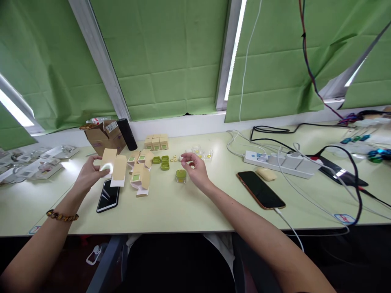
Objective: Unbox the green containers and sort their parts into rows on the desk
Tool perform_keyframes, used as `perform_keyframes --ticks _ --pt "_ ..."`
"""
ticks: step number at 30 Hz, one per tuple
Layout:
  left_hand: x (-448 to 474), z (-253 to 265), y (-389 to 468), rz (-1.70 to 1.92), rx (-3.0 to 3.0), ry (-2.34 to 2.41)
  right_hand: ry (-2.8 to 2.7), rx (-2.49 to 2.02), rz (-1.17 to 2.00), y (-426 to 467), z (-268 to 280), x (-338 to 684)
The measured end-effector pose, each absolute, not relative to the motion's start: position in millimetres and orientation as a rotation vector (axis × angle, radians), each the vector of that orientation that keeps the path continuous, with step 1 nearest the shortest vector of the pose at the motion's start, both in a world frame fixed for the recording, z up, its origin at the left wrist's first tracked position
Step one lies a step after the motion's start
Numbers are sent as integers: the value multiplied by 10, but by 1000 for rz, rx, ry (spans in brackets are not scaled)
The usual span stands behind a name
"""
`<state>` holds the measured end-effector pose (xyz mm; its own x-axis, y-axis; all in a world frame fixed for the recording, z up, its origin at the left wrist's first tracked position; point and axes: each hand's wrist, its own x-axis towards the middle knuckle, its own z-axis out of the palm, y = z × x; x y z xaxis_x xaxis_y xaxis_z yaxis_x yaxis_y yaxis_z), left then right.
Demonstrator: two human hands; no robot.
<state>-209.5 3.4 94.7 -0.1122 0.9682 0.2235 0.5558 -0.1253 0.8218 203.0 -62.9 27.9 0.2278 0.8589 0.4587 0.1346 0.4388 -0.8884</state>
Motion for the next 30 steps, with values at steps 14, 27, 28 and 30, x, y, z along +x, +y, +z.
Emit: perform_keyframes --ticks 14,27,28,30 --pt "-1940 471 -77 740 1909 1650 -1345 -1060 587 -691 311 2013" --pt "-1733 980 -176 891 2475 1940 -1355 -1123 506 -584 287 2111" --pt "-1653 1020 -199 972 2510 1889 -1378 -1157 474 -563 283 2149" --pt "-1440 1061 -250 1072 2597 1735 -1482 -1267 395 -533 286 2240"
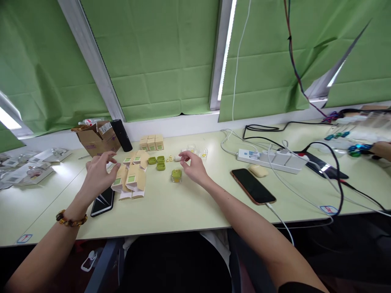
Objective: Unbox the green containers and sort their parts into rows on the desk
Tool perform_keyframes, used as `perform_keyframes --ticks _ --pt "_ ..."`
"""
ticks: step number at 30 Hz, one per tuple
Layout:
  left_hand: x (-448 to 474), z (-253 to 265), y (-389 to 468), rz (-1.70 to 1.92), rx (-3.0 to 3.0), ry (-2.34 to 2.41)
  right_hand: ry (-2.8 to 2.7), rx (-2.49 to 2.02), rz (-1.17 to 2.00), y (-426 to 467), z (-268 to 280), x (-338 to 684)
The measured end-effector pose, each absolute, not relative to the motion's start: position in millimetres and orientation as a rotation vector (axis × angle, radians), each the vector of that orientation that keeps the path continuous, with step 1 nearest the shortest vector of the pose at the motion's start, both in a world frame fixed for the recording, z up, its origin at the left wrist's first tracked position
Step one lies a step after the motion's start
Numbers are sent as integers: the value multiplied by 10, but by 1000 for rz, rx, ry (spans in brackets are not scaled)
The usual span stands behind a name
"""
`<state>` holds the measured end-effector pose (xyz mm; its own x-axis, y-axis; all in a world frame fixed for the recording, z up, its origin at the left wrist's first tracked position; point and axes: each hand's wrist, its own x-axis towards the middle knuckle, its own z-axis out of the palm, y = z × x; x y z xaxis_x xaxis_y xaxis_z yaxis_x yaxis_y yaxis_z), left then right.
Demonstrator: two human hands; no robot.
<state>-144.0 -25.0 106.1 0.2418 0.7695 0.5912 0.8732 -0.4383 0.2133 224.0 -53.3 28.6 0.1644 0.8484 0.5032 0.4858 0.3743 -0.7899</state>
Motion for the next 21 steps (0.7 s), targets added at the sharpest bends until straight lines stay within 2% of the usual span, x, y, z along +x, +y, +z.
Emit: perform_keyframes --ticks 3,7,10,15,21 --pt "-1023 1026 -310 -1031 -2534 -1337 -1713 -1476 359 -524 312 2389" --pt "-436 843 -305 -928 -2765 -1132 -1945 -1564 581 -530 322 2498" --pt "-125 638 -263 -861 -2878 -1072 -1985 -1577 600 -516 275 2453" --pt "0 319 -255 -965 -2900 -955 -1971 -1601 488 -488 153 2260" --pt "-74 169 -251 -1142 -2858 -899 -1852 -1477 595 -470 38 2154"
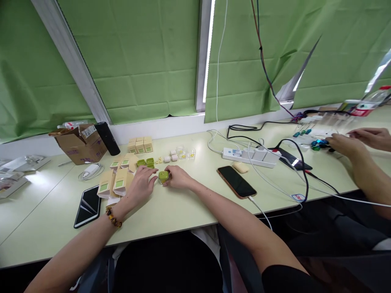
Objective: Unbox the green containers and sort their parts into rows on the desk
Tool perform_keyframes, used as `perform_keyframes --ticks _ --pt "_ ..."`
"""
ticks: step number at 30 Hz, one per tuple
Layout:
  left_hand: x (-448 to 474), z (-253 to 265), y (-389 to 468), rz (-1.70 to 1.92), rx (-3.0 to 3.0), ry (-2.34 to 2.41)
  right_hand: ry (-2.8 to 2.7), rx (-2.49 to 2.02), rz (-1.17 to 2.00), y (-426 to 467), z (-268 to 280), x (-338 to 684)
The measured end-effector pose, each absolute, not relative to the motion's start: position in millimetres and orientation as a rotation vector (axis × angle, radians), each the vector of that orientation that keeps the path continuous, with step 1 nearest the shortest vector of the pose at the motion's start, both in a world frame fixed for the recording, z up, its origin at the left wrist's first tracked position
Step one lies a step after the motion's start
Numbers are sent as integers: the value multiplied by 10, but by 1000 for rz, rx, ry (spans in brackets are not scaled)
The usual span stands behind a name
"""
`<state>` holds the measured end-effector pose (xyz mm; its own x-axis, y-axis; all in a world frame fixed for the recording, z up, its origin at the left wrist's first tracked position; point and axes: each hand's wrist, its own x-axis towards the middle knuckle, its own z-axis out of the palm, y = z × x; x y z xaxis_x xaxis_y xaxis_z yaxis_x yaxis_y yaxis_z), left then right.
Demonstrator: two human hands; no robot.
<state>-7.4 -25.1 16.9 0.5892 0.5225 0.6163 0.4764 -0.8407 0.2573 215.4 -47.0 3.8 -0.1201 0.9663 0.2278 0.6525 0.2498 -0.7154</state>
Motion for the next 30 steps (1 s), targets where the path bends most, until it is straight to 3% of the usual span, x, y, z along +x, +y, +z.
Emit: perform_keyframes --ticks 7,14,18,23,30 --pt "-51 161 -257 1206 2498 935 -1659 -1209 729 -493 23 2083" --pt "30 177 -397 1218 2201 889 -1819 -962 74 -635 -1 1957" --pt "68 212 -395 1281 1890 636 -1742 -860 35 -652 6 1910" --pt "3 332 -291 1208 1561 407 -1701 -1105 164 -663 107 1978" --pt "-107 384 -193 812 1394 265 -2061 -1494 103 -702 106 1937"
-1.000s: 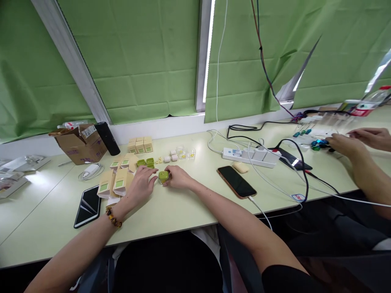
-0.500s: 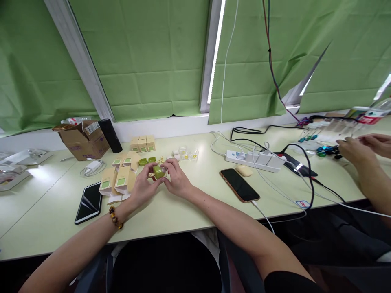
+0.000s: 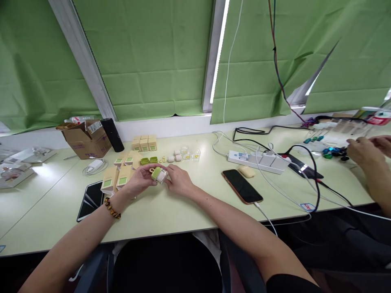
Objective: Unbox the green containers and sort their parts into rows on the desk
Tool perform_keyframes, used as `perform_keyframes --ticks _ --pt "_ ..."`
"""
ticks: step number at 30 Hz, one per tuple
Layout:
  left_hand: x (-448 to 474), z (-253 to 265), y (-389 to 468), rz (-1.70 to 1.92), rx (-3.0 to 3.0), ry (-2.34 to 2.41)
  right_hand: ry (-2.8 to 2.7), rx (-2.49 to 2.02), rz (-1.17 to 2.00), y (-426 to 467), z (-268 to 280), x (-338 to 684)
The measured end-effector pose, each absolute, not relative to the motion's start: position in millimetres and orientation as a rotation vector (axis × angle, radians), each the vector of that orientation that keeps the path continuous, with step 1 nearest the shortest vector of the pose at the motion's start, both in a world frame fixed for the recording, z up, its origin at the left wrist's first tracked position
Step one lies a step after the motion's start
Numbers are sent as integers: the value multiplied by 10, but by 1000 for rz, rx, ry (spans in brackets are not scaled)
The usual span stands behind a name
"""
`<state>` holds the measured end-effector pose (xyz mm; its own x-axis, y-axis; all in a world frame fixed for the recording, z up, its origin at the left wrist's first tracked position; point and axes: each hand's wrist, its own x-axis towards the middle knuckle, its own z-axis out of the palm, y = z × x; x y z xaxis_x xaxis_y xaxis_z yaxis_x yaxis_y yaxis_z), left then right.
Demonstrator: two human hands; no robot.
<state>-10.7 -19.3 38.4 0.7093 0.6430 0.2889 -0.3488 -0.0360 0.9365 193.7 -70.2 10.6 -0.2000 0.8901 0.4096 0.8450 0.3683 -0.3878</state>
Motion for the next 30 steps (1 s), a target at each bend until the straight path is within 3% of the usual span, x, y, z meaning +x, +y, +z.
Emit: perform_keyframes --ticks 13,19,26,30 --pt "-137 393 -203 718 1326 209 -2090 -1443 -40 -720 113 1952" --pt "-90 319 -140 935 1375 354 -1936 -1251 -87 -728 93 1960" --pt "26 224 -201 1135 1657 743 -1818 -1035 91 -726 98 1881" --pt "28 214 -186 1212 1666 746 -1566 -962 532 -686 77 1841"
